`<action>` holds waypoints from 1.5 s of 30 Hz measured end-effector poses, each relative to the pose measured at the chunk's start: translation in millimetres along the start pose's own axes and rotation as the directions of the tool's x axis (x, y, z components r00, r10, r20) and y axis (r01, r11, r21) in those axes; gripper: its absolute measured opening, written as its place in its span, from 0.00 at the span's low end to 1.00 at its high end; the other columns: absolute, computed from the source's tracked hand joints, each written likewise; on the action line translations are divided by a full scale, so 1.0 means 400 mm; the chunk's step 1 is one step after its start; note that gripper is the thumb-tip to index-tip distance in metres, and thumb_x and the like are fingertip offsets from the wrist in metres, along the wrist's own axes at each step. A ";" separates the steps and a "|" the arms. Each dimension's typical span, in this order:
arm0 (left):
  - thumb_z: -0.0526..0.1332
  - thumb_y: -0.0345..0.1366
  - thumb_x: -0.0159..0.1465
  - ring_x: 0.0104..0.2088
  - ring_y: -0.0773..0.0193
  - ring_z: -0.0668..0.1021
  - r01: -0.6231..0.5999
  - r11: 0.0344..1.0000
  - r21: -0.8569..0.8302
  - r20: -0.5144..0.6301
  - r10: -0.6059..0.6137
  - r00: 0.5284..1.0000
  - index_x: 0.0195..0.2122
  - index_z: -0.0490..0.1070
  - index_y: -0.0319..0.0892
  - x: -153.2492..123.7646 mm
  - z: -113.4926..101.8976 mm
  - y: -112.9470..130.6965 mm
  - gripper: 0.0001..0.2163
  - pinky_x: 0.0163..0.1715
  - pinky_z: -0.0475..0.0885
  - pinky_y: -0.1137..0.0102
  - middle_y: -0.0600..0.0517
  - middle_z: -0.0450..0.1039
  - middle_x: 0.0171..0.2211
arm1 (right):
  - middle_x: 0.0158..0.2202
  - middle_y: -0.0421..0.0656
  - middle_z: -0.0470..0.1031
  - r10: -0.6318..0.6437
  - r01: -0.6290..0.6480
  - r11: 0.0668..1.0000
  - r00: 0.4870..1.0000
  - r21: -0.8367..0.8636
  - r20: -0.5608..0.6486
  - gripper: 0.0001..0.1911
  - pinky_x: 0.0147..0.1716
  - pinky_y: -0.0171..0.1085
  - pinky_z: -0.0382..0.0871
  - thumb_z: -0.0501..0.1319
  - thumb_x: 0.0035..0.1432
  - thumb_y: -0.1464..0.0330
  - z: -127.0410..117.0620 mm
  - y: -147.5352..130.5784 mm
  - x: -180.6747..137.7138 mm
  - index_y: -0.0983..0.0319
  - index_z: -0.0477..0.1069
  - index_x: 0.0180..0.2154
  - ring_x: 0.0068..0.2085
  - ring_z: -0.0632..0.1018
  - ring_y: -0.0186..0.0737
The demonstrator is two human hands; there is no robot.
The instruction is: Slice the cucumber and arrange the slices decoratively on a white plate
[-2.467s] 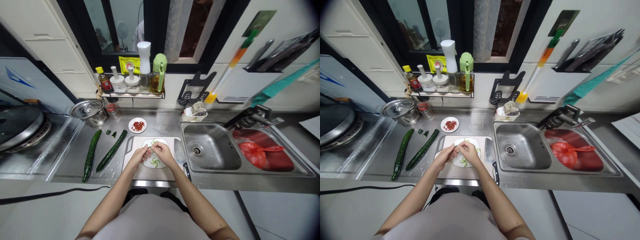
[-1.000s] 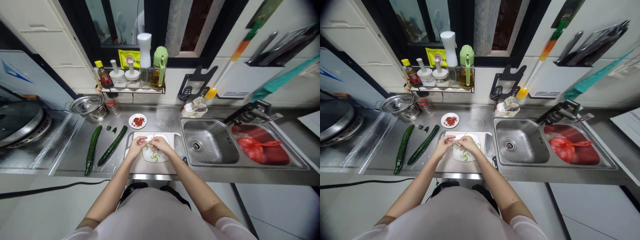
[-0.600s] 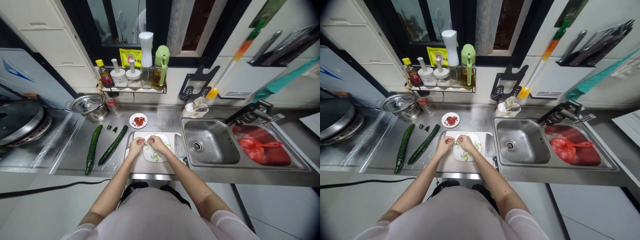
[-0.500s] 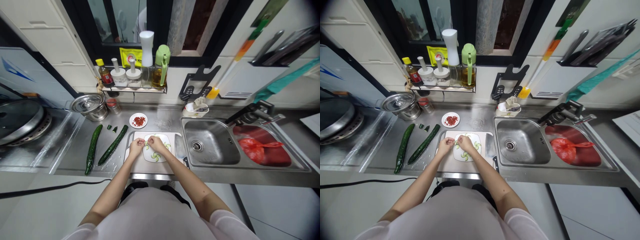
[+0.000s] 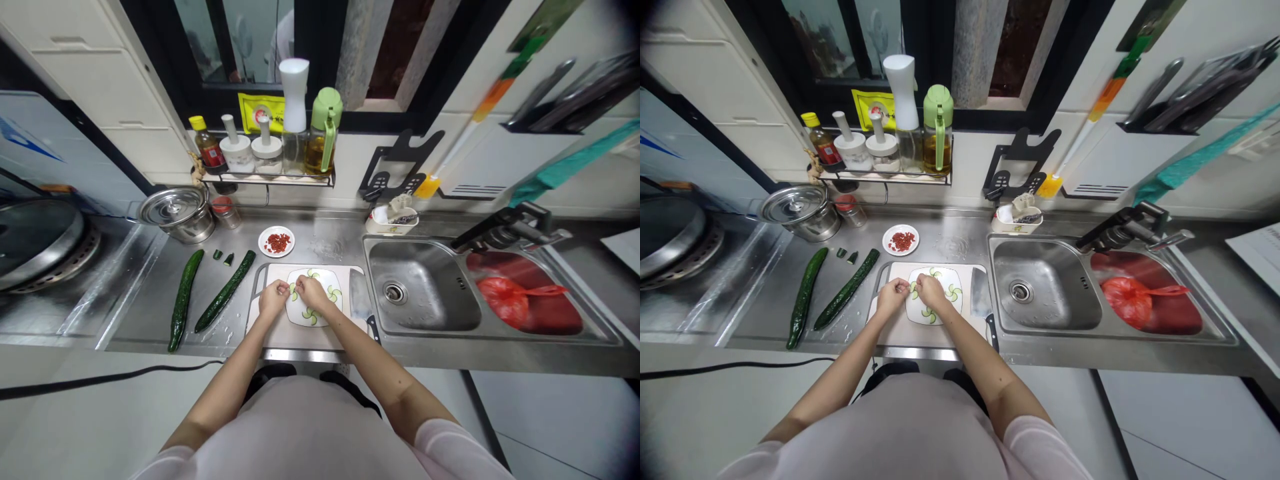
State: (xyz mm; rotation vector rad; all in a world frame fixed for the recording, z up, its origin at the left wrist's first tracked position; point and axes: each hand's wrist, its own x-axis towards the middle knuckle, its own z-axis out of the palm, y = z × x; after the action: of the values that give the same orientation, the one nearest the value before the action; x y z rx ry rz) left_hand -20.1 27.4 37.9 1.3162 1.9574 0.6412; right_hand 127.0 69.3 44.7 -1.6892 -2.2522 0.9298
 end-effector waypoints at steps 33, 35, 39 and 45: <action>0.60 0.33 0.57 0.35 0.64 0.76 0.032 0.976 0.217 0.030 -0.039 0.999 0.37 0.75 0.48 0.007 0.010 0.003 0.08 0.29 0.61 0.73 0.55 0.78 0.34 | 0.45 0.48 0.74 -0.020 0.046 0.949 0.996 -0.310 0.086 0.11 0.38 0.34 0.60 0.50 0.67 0.70 0.029 0.002 0.012 0.62 0.70 0.45 0.45 0.73 0.40; 0.60 0.34 0.58 0.35 0.64 0.76 0.032 0.974 0.224 0.029 -0.039 0.999 0.37 0.75 0.48 0.007 0.010 0.002 0.08 0.30 0.61 0.73 0.55 0.78 0.35 | 0.46 0.49 0.74 -0.008 0.036 0.948 0.996 -0.316 0.087 0.11 0.38 0.35 0.61 0.50 0.67 0.69 0.028 -0.001 0.010 0.61 0.69 0.46 0.46 0.72 0.41; 0.59 0.34 0.58 0.36 0.63 0.76 0.017 0.971 0.237 0.013 -0.020 1.000 0.38 0.75 0.49 0.005 0.013 0.000 0.08 0.30 0.62 0.72 0.55 0.78 0.36 | 0.47 0.48 0.73 0.017 0.004 0.948 0.998 -0.317 0.063 0.11 0.39 0.34 0.61 0.52 0.67 0.68 0.026 -0.007 0.004 0.61 0.69 0.46 0.48 0.71 0.42; 0.59 0.34 0.60 0.38 0.63 0.75 -0.013 0.975 0.223 -0.030 0.021 0.999 0.41 0.73 0.47 0.000 0.017 -0.007 0.09 0.33 0.64 0.72 0.53 0.75 0.38 | 0.47 0.47 0.73 0.036 -0.029 0.962 0.999 -0.270 0.022 0.11 0.39 0.34 0.60 0.50 0.68 0.68 0.001 -0.007 -0.011 0.61 0.69 0.45 0.46 0.71 0.40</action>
State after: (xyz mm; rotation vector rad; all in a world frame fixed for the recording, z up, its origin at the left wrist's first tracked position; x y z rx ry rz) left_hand -16.4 26.6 31.6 1.4659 2.0941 0.4629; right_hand 126.0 64.7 47.2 -1.8352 -2.4706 0.6798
